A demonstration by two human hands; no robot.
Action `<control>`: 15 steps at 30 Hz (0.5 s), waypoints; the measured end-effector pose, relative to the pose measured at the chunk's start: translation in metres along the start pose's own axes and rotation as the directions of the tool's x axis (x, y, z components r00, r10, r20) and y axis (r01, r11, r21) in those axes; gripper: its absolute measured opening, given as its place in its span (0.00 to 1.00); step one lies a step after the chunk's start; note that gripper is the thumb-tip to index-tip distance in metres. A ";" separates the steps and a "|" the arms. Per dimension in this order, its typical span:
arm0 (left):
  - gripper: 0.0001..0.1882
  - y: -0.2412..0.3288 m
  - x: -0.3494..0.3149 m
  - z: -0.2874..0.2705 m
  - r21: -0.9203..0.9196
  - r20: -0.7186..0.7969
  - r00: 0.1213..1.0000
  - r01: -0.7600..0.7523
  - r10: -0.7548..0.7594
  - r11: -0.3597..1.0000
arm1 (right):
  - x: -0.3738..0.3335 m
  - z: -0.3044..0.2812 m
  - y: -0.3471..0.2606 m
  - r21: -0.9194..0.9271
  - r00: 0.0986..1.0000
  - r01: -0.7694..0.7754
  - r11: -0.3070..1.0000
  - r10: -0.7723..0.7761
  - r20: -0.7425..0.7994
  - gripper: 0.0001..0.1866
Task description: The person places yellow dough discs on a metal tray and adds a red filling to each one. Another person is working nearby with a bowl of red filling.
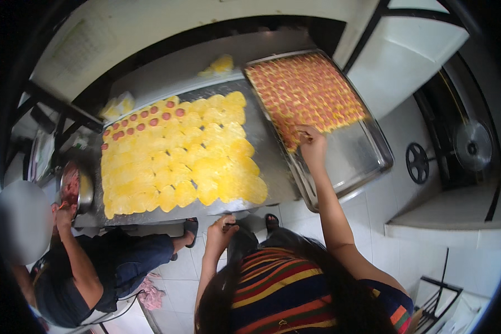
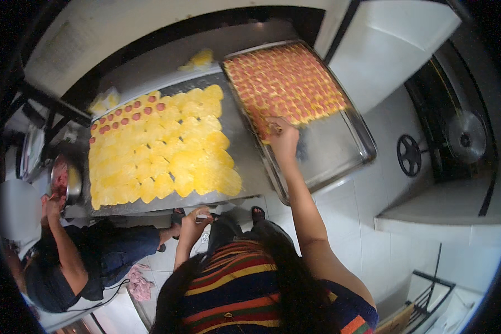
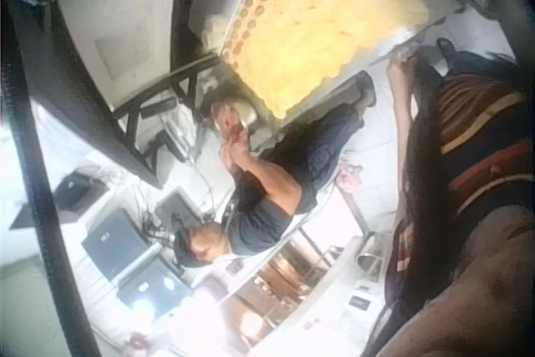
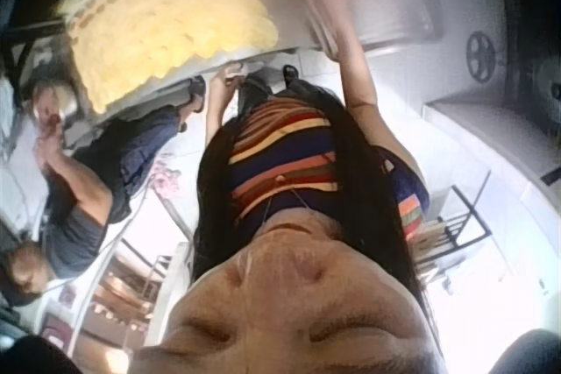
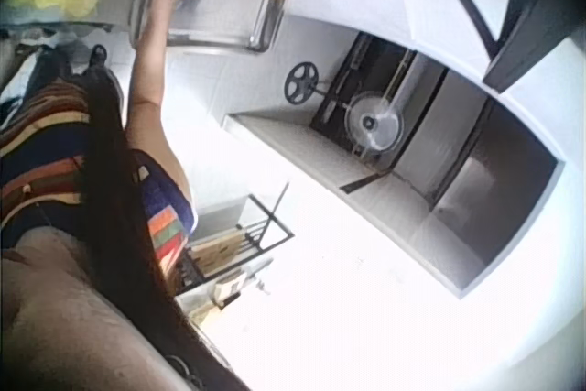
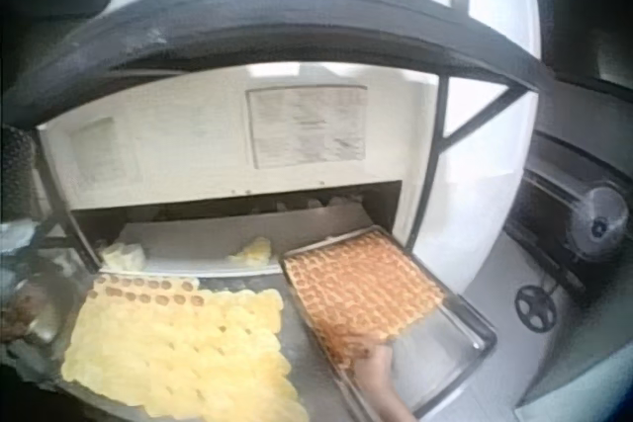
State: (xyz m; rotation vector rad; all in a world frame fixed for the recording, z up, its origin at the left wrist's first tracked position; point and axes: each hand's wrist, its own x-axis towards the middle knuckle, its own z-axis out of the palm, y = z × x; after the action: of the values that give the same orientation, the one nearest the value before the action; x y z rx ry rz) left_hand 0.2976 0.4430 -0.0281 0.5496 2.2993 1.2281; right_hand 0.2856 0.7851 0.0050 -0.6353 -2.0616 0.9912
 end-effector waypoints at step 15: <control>0.13 -0.069 -0.131 -0.076 0.054 -0.428 0.794 0.500 -0.433 0.864 | 0.127 0.384 -0.076 -0.054 0.799 0.145 0.988 -0.084 0.596 0.13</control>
State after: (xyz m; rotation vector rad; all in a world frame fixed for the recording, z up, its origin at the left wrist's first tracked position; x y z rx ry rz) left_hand 0.3510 0.2863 -0.0210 -0.2608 2.6676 0.9681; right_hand -0.1040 0.6606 -0.0431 -0.2464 -2.6751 1.1199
